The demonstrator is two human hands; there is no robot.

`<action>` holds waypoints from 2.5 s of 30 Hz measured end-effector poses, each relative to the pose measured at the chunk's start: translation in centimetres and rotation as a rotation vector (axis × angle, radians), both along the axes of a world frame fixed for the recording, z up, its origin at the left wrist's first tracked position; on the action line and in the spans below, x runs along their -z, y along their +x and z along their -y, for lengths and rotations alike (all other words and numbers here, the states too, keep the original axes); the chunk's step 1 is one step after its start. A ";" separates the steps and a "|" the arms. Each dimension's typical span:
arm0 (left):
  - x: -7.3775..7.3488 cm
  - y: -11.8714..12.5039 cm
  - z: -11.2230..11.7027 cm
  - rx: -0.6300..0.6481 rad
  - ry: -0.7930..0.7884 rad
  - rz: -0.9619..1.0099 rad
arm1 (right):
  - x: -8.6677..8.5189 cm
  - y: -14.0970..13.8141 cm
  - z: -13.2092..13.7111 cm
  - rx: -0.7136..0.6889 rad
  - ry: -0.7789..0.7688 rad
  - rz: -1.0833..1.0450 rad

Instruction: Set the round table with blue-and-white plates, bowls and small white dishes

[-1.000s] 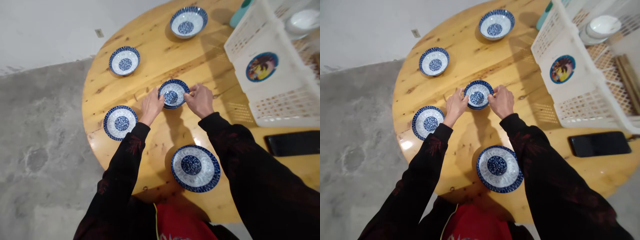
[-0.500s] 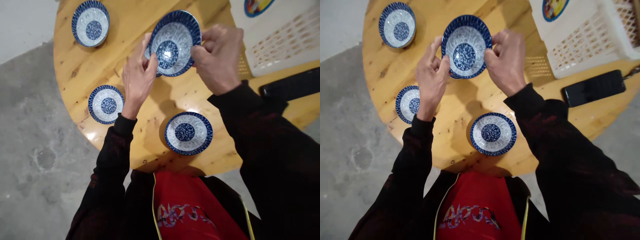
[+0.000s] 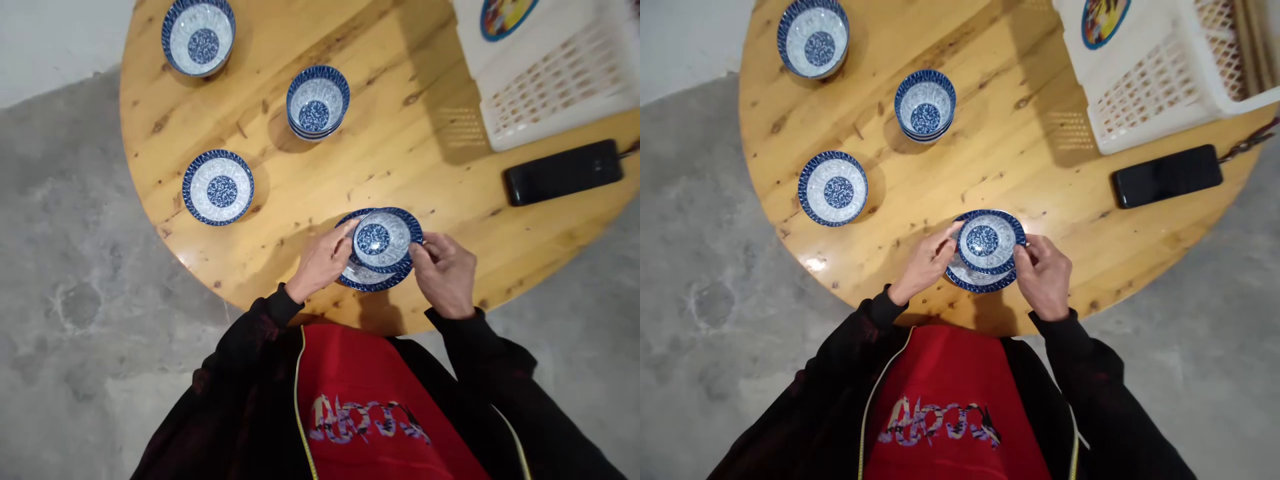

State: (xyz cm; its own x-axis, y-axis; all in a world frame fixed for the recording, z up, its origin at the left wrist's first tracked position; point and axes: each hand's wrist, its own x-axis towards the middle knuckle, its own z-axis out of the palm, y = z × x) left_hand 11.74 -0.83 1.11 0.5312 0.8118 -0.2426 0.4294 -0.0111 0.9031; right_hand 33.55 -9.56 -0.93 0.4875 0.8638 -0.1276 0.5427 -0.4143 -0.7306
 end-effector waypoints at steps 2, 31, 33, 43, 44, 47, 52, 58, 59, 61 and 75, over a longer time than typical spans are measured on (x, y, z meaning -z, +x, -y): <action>1.1 0.0 0.9 0.002 -0.041 0.024 | 0.8 -0.3 1.2 0.018 -0.039 0.030; 2.4 -3.3 2.3 -0.222 -0.192 0.002 | 0.5 -1.1 3.0 0.148 -0.137 -0.231; 2.6 -3.8 2.6 -0.246 -0.194 -0.001 | 0.3 -1.3 2.9 0.168 -0.132 -0.229; 3.4 -4.8 3.0 -0.292 -0.185 0.009 | -0.2 -1.6 3.0 0.210 -0.125 -0.234; 3.5 -4.8 2.9 -0.291 -0.184 0.005 | -0.2 -1.6 3.0 0.208 -0.127 -0.232; 3.6 -4.9 2.9 -0.289 -0.174 -0.002 | -0.2 -1.6 3.0 0.220 -0.134 -0.234; 3.5 -5.1 2.9 -0.288 -0.152 -0.001 | -1.0 -1.6 3.4 0.272 -0.102 -0.264; 3.3 -5.1 2.7 -0.232 -0.159 0.016 | -2.1 -2.6 6.8 0.372 -0.091 -0.286; 3.2 -5.1 2.7 -0.214 -0.161 0.019 | -2.1 -3.1 7.6 0.395 -0.090 -0.293; 3.1 -5.1 2.9 -0.179 -0.154 0.023 | -2.0 -4.4 9.1 0.429 -0.087 -0.322; 1.8 -9.7 10.1 -0.333 -0.147 -0.109 | 1.4 -9.5 14.6 0.157 -0.162 -0.637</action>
